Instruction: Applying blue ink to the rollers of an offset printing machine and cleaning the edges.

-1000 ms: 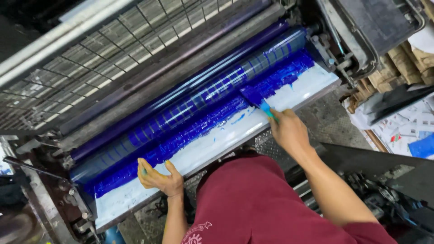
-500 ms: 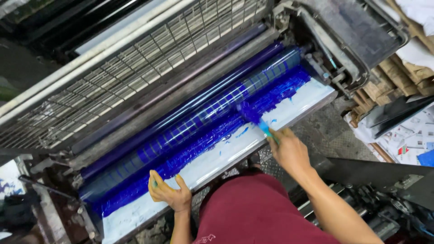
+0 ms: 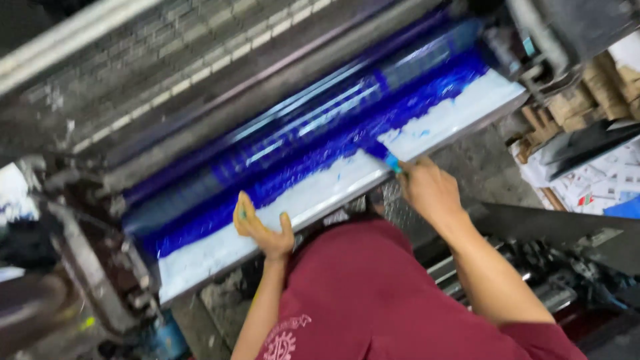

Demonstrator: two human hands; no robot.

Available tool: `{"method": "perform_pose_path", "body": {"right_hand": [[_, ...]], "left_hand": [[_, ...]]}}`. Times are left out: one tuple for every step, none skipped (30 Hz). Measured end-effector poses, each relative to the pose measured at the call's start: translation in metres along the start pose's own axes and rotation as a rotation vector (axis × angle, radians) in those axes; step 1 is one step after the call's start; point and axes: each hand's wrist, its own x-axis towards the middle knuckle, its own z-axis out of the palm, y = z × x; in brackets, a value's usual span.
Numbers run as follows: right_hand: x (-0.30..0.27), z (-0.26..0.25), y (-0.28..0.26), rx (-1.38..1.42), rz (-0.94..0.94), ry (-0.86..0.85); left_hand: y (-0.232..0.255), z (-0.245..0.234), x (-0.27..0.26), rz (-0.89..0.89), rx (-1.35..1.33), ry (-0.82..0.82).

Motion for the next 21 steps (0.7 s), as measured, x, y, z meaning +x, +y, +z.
{"method": "perform_pose_path", "body": {"right_hand": [[0.006, 0.009, -0.003, -0.102, -0.01, -0.042], [0.011, 0.018, -0.006, -0.204, -0.021, -0.083], [0.015, 0.028, -0.009, -0.205, -0.013, -0.099], [0.018, 0.039, -0.011, -0.151, -0.026, -0.035], [0.028, 0.047, -0.014, -0.097, -0.043, 0.044], [0.021, 0.047, -0.011, -0.1, -0.04, 0.041], [0.016, 0.048, -0.01, -0.052, -0.071, 0.116], [0.013, 0.049, -0.009, -0.004, -0.102, 0.191], [0.004, 0.04, -0.018, -0.005, -0.1, 0.189], [-0.005, 0.032, -0.026, -0.014, -0.028, 0.15], [-0.012, 0.024, -0.035, -0.024, 0.04, 0.106], [-0.012, 0.025, -0.038, -0.026, 0.039, 0.098], [-0.014, 0.026, -0.039, -0.074, 0.035, 0.073], [-0.017, 0.026, -0.04, -0.121, 0.03, 0.048], [-0.008, 0.039, -0.039, -0.124, 0.026, 0.044], [0.0, 0.052, -0.037, -0.122, 0.006, 0.048], [0.01, 0.063, -0.034, -0.125, -0.015, 0.056], [0.009, 0.062, -0.031, -0.13, -0.02, 0.055], [0.008, 0.064, -0.028, -0.063, -0.078, 0.138], [0.007, 0.065, -0.025, 0.006, -0.135, 0.22], [0.002, 0.057, -0.028, 0.011, -0.146, 0.212]], "left_hand": [[-0.001, -0.003, 0.003, 0.024, -0.058, 0.003], [-0.002, -0.006, 0.006, 0.048, -0.117, 0.005], [-0.005, -0.013, 0.002, 0.037, -0.115, -0.01], [-0.008, -0.021, -0.002, 0.039, -0.099, -0.016], [-0.011, -0.023, 0.001, 0.049, -0.087, -0.011], [-0.016, -0.031, -0.003, 0.047, -0.09, -0.015], [-0.023, -0.039, -0.005, 0.018, -0.024, -0.01], [-0.03, -0.047, -0.005, -0.01, 0.041, -0.004], [-0.04, -0.052, -0.008, -0.012, 0.041, -0.007], [-0.051, -0.056, -0.011, -0.023, 0.101, 0.005], [-0.06, -0.061, -0.015, -0.039, 0.165, 0.017], [-0.069, -0.063, -0.014, -0.045, 0.168, 0.014], [-0.076, -0.065, -0.017, -0.014, 0.241, 0.015], [-0.082, -0.067, -0.02, 0.018, 0.314, 0.016], [-0.082, -0.068, -0.019, 0.012, 0.316, 0.017], [-0.081, -0.068, -0.018, 0.01, 0.296, 0.013], [-0.078, -0.066, -0.016, 0.008, 0.273, 0.013], [-0.078, -0.063, -0.017, 0.001, 0.271, 0.017], [-0.079, -0.063, -0.018, -0.012, 0.288, 0.02], [-0.08, -0.062, -0.019, -0.026, 0.305, 0.023], [-0.081, -0.063, -0.019, -0.034, 0.316, 0.028]]}}
